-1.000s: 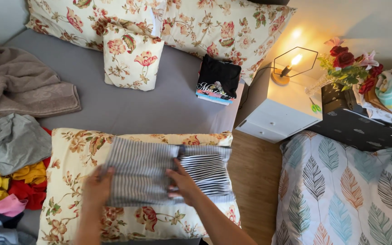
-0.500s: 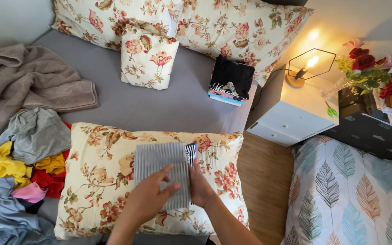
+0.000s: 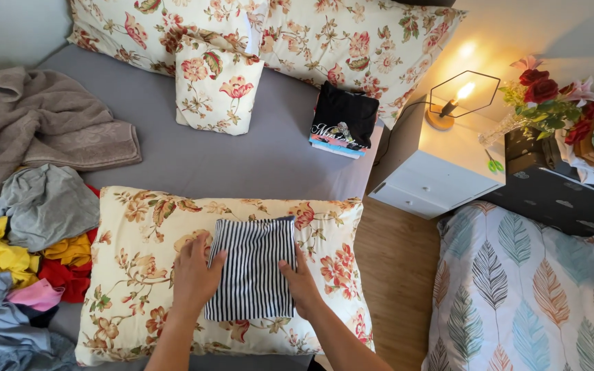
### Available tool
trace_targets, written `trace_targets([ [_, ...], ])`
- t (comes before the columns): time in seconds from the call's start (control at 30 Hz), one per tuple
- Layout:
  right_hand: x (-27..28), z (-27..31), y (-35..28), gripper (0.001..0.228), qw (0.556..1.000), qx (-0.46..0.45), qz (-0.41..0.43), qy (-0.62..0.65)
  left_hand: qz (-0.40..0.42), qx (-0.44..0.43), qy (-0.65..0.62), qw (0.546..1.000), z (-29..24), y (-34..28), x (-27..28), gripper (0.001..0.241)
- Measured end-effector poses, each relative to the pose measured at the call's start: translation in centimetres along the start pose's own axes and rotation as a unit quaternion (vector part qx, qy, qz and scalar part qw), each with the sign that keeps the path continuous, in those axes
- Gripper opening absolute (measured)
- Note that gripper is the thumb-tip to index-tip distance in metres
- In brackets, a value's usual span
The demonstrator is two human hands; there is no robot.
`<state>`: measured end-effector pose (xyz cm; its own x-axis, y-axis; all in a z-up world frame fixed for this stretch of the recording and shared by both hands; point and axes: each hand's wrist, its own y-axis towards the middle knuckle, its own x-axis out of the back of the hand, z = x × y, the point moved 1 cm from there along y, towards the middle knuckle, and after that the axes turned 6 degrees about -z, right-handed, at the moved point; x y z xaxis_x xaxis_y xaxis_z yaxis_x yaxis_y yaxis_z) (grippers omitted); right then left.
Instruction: The person folds a striped shirt and a gray t-shirt on a bed. They smooth out the garments, fold the sleeves and sides, and then fold the shirts into compact rectangles before placing them on a stack.
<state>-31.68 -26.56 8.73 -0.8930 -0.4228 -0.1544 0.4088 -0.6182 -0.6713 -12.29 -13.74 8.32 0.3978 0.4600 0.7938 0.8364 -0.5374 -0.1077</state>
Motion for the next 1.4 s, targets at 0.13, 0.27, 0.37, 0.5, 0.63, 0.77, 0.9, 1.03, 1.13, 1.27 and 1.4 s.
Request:
trace_targets([
  [0.13,-0.4,0.2,-0.7,0.086,0.99,0.106,0.01,-0.097,0.023,-0.057,0.019,0.998,-0.9,6.2,-1.1,0.07],
  [0.27,0.3,-0.4,0.0,0.088,0.957,0.216,0.036,-0.191,0.162,-0.029,0.082,0.983,-0.7,10.5,-2.0,0.067],
  [0.37,0.3,-0.4,0.3,0.054,0.977,0.159,0.055,-0.13,0.203,-0.019,0.075,0.976,0.3,11.8,-3.3,0.066],
  [0.5,0.5,-1.2,0.3,0.073,0.963,0.199,0.038,-0.176,0.197,-0.039,0.138,0.97,1.0,12.2,-3.3,0.084],
  [0.63,0.9,-3.8,0.8,0.075,0.969,0.155,-0.013,-0.191,0.119,-0.083,0.176,0.974,0.3,11.1,-3.3,0.086],
  [0.77,0.5,-4.2,1.6,0.084,0.91,0.263,-0.098,-0.304,-0.243,-0.226,0.127,0.935,-3.2,3.6,-3.7,0.053],
  [0.9,-1.9,-2.2,-0.2,0.066,0.685,0.442,-0.152,-0.559,-0.207,-0.254,0.06,0.943,-3.2,-2.7,-5.4,0.048],
  [1.03,0.7,-6.6,5.4,0.075,0.652,0.391,-0.1,-0.642,-0.034,-0.277,0.173,0.945,1.3,-1.7,-9.1,0.067],
  [1.13,1.0,-6.2,5.8,0.079,0.658,0.366,-0.076,-0.653,0.023,-0.28,0.168,0.945,2.3,-0.3,-8.8,0.068],
  [1.27,-0.3,-3.5,5.4,0.078,0.684,0.283,-0.052,-0.67,-0.147,-0.263,0.056,0.952,1.4,-0.5,-4.4,0.058],
  [1.4,-1.0,-0.7,4.9,0.045,0.828,0.275,-0.096,-0.479,0.04,0.221,-0.189,0.956,5.0,-0.9,-4.6,0.081],
])
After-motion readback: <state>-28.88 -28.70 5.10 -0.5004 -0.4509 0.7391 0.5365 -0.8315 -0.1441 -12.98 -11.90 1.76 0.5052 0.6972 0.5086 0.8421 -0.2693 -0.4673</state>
